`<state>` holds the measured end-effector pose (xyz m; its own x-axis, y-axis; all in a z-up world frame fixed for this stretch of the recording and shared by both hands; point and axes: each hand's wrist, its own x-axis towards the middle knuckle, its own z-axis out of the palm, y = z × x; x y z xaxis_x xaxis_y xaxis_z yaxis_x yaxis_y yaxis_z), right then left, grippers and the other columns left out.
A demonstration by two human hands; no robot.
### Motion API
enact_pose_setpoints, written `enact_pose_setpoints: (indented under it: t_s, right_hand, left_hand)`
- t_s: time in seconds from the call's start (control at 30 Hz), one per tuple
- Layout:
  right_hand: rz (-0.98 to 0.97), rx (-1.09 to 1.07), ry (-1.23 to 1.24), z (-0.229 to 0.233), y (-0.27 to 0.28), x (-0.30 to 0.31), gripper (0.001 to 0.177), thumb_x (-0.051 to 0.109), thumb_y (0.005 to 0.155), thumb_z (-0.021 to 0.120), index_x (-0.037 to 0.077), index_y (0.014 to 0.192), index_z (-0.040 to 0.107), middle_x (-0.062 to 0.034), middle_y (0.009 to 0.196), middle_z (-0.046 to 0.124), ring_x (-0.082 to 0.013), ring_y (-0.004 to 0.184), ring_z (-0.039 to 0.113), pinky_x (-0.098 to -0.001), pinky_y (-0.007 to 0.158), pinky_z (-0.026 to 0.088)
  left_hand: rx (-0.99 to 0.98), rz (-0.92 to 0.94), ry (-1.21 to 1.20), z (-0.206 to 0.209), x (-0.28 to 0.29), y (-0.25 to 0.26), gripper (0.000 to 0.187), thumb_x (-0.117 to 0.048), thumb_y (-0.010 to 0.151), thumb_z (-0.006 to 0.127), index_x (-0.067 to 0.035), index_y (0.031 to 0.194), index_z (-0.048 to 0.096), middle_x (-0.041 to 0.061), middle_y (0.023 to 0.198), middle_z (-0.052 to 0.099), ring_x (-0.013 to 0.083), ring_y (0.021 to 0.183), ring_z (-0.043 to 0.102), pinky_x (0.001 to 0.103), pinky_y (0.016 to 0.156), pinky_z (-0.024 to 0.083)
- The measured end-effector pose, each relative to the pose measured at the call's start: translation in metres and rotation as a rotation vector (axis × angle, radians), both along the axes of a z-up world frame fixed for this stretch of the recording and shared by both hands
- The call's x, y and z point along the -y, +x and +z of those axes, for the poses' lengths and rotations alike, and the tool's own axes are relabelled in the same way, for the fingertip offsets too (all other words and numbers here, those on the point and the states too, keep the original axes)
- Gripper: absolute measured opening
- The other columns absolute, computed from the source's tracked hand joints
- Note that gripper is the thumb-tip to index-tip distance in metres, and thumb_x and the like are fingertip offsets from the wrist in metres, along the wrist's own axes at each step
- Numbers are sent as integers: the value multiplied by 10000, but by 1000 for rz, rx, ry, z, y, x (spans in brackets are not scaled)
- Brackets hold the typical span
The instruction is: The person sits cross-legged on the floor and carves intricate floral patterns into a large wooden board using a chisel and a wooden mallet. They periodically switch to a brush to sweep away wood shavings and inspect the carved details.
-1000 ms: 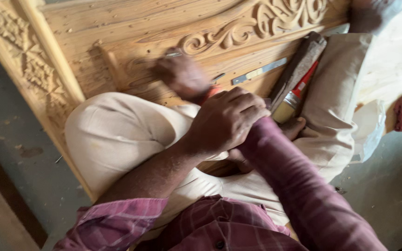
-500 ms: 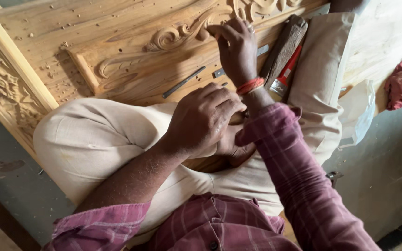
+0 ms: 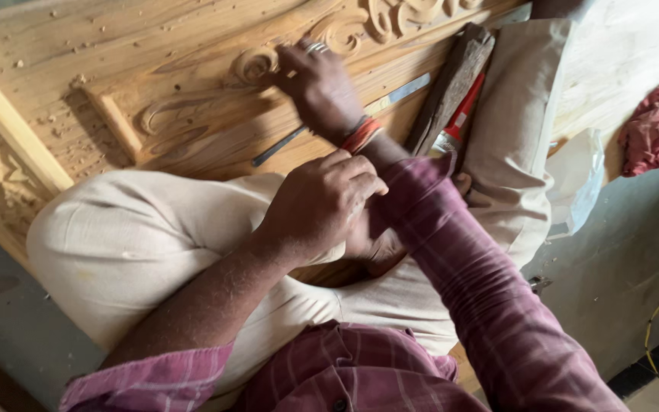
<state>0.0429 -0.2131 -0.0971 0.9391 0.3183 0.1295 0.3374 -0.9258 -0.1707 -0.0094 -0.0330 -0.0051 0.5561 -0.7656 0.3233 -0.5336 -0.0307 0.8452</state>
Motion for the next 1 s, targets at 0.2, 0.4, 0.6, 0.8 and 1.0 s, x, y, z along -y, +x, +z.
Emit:
enact_pose_setpoints:
  t_s: [0.2, 0.4, 0.6, 0.8, 1.0]
  right_hand:
    - [148, 171, -62, 11, 7, 5, 104, 207, 991, 727, 228, 1025, 823, -5, 1026, 663, -192, 1008, 611, -421, 986, 482]
    - [153, 152, -6, -3, 3, 23, 100, 214, 998, 737, 186, 1039, 824, -5, 999, 653, -195, 1027, 591, -406, 1035, 488]
    - [89, 36, 70, 10, 3, 11, 128, 171, 1033, 698, 173, 1090, 812, -2, 1100, 692, -190, 1040, 598, -396, 919, 482]
    - [87, 81, 103, -1, -4, -4, 160, 139, 973, 689, 167, 1083, 801, -8, 1010, 659, -213, 982, 591, -396, 850, 497]
    - [17, -3, 206, 9, -1, -22, 159, 65, 944, 664, 112, 1049, 773, -58, 978, 619, -260, 966, 583, -404, 835, 500]
  left_hand:
    - [-25, 70, -5, 0, -8, 0, 157, -47, 816, 693, -84, 964, 734, 29, 972, 684, 229, 958, 671, 371, 801, 571]
    - [-75, 26, -3, 5, -1, 3, 161, -39, 842, 670, -101, 978, 729, 20, 986, 688, 217, 962, 677, 372, 820, 576]
    - [-64, 43, 8, -2, -7, -2, 159, -46, 837, 676, -116, 970, 727, 32, 967, 686, 239, 956, 674, 390, 794, 570]
    - [-89, 41, 12, 3, 2, 0, 187, -35, 815, 671, -121, 972, 721, 32, 979, 690, 243, 956, 678, 389, 802, 571]
    - [-118, 51, 30, 7, -7, -2, 176, -19, 830, 674, -122, 966, 719, 46, 953, 699, 263, 965, 689, 396, 822, 572]
